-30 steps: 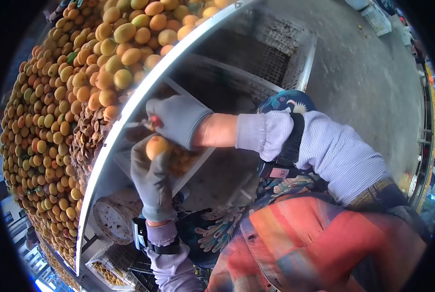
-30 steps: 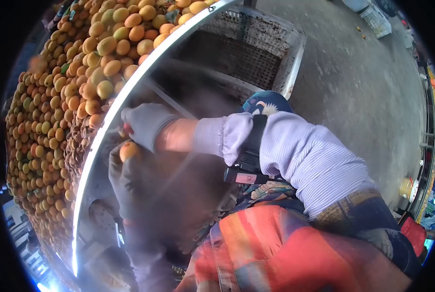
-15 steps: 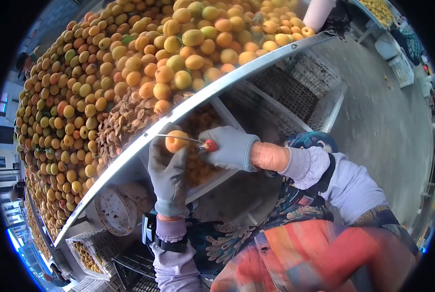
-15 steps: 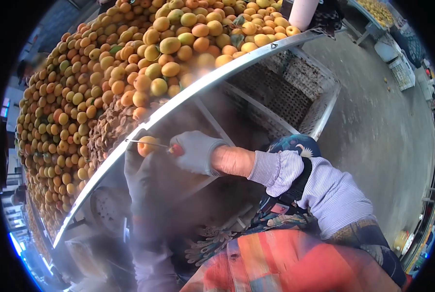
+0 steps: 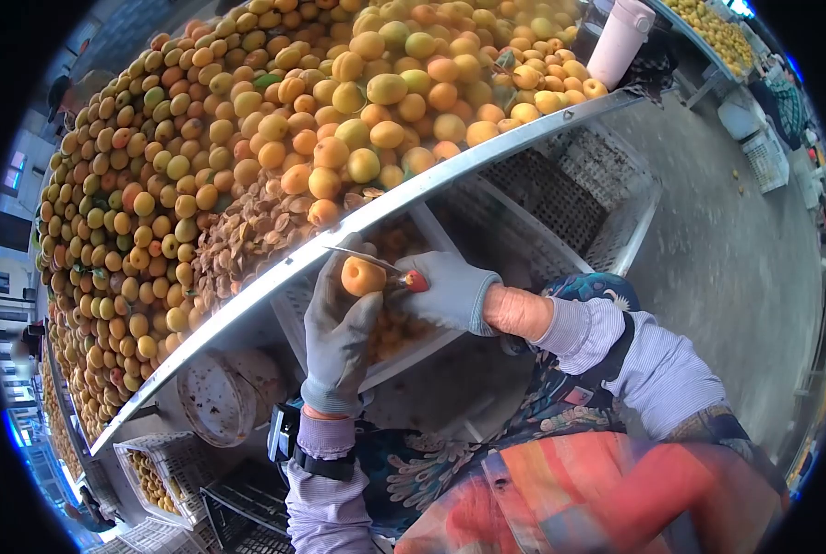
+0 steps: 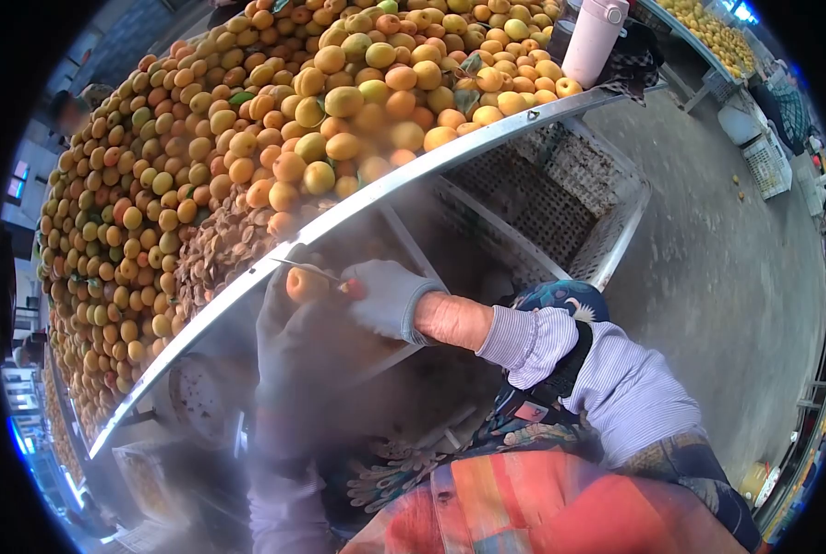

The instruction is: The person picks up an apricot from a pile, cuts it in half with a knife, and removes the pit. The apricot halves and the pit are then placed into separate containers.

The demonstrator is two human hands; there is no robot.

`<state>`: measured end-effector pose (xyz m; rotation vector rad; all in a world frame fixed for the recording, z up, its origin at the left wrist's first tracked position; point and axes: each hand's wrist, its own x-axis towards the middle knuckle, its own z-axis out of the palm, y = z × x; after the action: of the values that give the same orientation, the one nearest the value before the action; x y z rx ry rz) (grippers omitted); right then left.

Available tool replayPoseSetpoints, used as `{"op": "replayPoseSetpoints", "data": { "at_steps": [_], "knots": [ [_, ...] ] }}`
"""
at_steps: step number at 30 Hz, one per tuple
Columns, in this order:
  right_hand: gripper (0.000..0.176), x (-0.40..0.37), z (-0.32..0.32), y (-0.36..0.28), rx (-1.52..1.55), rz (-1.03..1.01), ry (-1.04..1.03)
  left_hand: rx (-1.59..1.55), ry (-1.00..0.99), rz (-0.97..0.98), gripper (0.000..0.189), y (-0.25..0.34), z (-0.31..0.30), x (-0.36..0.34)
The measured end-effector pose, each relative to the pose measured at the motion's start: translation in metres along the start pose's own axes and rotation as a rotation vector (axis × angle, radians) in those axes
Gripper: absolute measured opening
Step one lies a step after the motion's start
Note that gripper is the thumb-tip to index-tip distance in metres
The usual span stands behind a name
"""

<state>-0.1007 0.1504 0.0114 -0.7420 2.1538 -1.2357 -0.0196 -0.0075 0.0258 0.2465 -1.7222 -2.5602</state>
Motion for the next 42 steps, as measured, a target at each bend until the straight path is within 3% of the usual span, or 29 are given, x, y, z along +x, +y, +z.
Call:
{"op": "replayPoseSetpoints", "data": {
  "at_steps": [5,14,17,20,23,29,37,39,42],
  "knots": [
    [0.022,0.0,-0.004,-0.004,-0.012,0.039,-0.036,-0.065,-0.091,-0.009,0.053,0.004,-0.002,0.0],
    [0.019,-0.006,-0.001,-0.006,0.03,-0.005,0.002,0.05,0.069,0.016,0.043,-0.001,-0.003,0.003],
    [0.023,-0.006,0.0,-0.006,-0.021,-0.036,0.006,0.113,0.111,-0.018,0.043,0.002,0.0,0.001],
    [0.023,-0.007,-0.001,-0.006,-0.06,-0.026,-0.026,-0.002,0.107,-0.173,0.046,0.002,0.001,0.001],
    [0.024,-0.008,-0.003,-0.009,-0.088,-0.024,-0.025,0.145,0.08,-0.051,0.051,0.003,0.005,0.0],
    [0.018,-0.002,-0.002,0.001,0.082,0.039,-0.036,-0.134,-0.038,-0.116,0.055,0.008,0.002,-0.001],
    [0.015,-0.005,-0.005,-0.009,0.056,0.06,-0.032,0.164,0.121,0.04,0.045,-0.004,0.002,0.001],
    [0.024,-0.008,-0.005,-0.011,0.037,0.026,-0.043,0.198,0.131,0.055,0.044,-0.003,0.004,0.001],
    [0.022,-0.005,-0.001,-0.005,0.027,-0.003,-0.036,0.213,0.118,0.065,0.045,-0.005,0.002,0.0]
  ]
}}
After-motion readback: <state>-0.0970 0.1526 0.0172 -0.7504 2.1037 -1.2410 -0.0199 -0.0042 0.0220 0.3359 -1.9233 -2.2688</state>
